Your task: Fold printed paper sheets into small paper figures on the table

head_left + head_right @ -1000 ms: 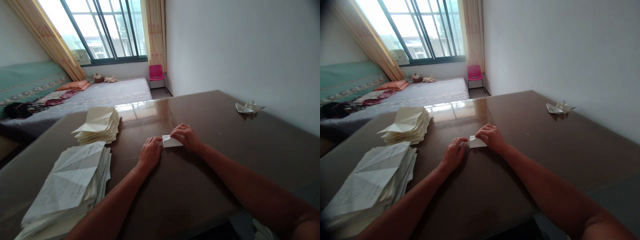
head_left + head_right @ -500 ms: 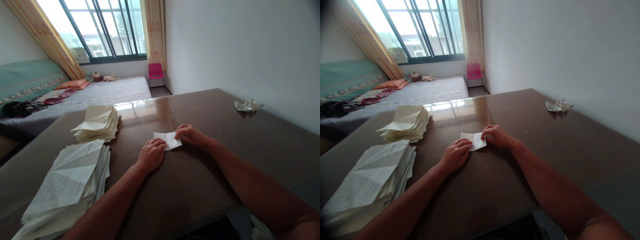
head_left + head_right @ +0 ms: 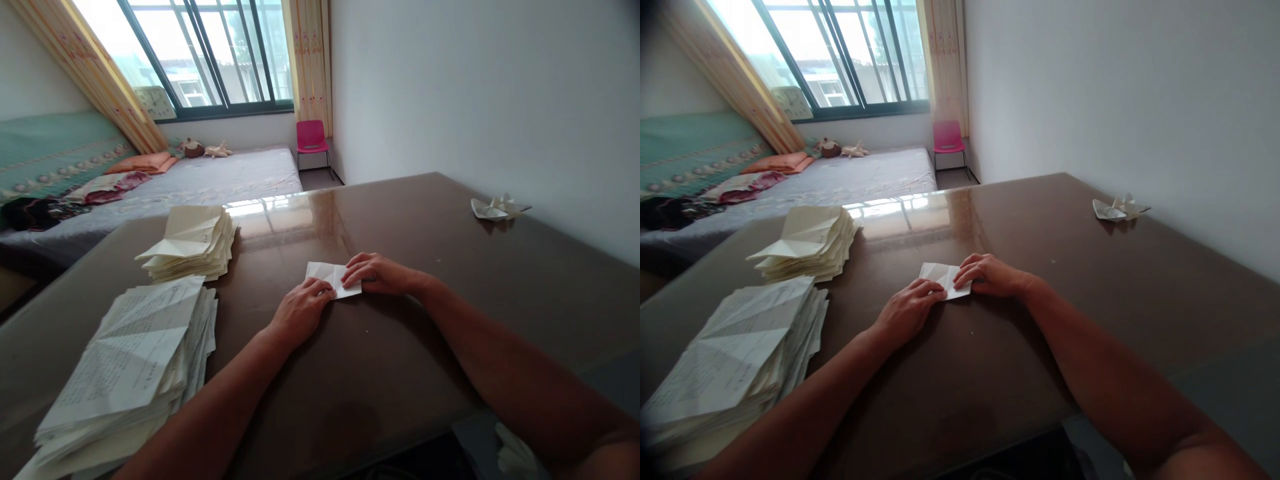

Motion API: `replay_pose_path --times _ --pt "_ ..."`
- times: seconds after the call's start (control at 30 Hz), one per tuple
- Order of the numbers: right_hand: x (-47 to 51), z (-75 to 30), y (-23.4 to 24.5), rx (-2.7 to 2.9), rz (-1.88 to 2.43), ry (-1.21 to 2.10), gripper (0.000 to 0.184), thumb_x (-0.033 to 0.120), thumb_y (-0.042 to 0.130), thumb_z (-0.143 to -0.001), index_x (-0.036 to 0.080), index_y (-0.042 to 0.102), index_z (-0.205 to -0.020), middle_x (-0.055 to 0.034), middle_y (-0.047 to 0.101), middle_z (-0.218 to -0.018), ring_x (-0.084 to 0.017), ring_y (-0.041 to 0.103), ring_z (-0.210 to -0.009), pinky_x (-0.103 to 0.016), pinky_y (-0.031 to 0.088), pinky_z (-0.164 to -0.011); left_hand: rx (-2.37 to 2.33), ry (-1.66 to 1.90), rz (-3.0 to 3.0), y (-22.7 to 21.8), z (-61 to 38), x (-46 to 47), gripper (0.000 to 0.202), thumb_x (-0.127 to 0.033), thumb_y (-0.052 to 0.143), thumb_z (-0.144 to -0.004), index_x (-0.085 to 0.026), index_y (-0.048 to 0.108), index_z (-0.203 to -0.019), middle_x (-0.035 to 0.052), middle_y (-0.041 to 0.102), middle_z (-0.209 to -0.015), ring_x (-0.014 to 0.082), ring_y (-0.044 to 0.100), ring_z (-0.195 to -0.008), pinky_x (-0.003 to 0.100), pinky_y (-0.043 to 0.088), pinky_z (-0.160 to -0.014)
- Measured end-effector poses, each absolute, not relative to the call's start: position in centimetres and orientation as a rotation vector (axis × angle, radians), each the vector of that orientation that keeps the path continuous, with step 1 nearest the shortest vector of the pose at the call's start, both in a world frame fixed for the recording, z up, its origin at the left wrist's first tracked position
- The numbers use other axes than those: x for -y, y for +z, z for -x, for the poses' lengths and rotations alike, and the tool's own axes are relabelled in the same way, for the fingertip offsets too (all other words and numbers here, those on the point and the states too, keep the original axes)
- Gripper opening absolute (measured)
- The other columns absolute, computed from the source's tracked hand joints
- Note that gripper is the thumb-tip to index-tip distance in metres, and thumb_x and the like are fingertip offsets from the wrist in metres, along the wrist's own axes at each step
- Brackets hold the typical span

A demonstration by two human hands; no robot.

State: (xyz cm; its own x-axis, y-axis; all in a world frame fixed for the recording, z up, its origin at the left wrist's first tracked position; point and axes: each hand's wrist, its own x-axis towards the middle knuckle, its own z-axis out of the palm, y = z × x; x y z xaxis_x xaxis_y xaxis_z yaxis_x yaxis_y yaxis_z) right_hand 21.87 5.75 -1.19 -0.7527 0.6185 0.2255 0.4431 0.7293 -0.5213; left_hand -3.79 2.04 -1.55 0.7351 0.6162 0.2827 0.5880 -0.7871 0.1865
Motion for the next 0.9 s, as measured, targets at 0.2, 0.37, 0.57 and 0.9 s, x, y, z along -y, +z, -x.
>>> replay_pose_path --times 0.2,0.37,0.57,0.9 --pt "-6.1 -22.0 -1.8 2.436 0.862 0.755 0.022 0.037 0.061 -0.086 0.028 0.073 -0.102 -0.0013 0.072 -0.105 -0.017 0.057 -0.103 -0.034 0.043 -0.096 -1.137 0.338 -2.874 -0.8 3.1 -0.7 0.028 -0.015 0.046 -0.089 -0.021 0.065 -0.11 0.0085 0.064 -0.103 0.0221 0.054 -0.098 0.035 0.052 -0.083" --pt "-6.0 -21.3 -2.5 2.358 0.953 0.658 0.023 0.039 0.057 -0.088 0.024 0.073 -0.093 -0.0035 0.071 -0.098 -0.017 0.057 -0.096 -0.031 0.044 -0.089 -1.177 0.285 -2.86 -0.6 2.9 -0.2 0.027 -0.011 0.048 -0.086 -0.021 0.066 -0.104 0.0073 0.064 -0.103 0.0222 0.054 -0.098 0.034 0.051 -0.083" --pt "-5.8 -19.9 -2.8 2.262 1.231 0.504 0.024 0.041 0.06 -0.086 0.021 0.069 -0.079 -0.0039 0.067 -0.093 -0.017 0.057 -0.092 -0.031 0.042 -0.084 -1.201 0.274 -2.848 -0.6 3.1 -0.2 0.027 -0.008 0.049 -0.084 -0.021 0.067 -0.1 0.007 0.065 -0.102 0.0221 0.054 -0.097 0.033 0.051 -0.08" --pt "-5.6 -18.5 -2.6 2.232 1.505 0.353 0.02 0.037 0.066 -0.079 0.02 0.063 -0.07 -0.0033 0.065 -0.097 -0.019 0.057 -0.093 -0.033 0.038 -0.081 -1.184 0.28 -2.875 -0.7 3.1 -0.2 0.025 -0.011 0.047 -0.086 -0.021 0.067 -0.098 0.0081 0.065 -0.1 0.022 0.055 -0.096 0.032 0.052 -0.078"
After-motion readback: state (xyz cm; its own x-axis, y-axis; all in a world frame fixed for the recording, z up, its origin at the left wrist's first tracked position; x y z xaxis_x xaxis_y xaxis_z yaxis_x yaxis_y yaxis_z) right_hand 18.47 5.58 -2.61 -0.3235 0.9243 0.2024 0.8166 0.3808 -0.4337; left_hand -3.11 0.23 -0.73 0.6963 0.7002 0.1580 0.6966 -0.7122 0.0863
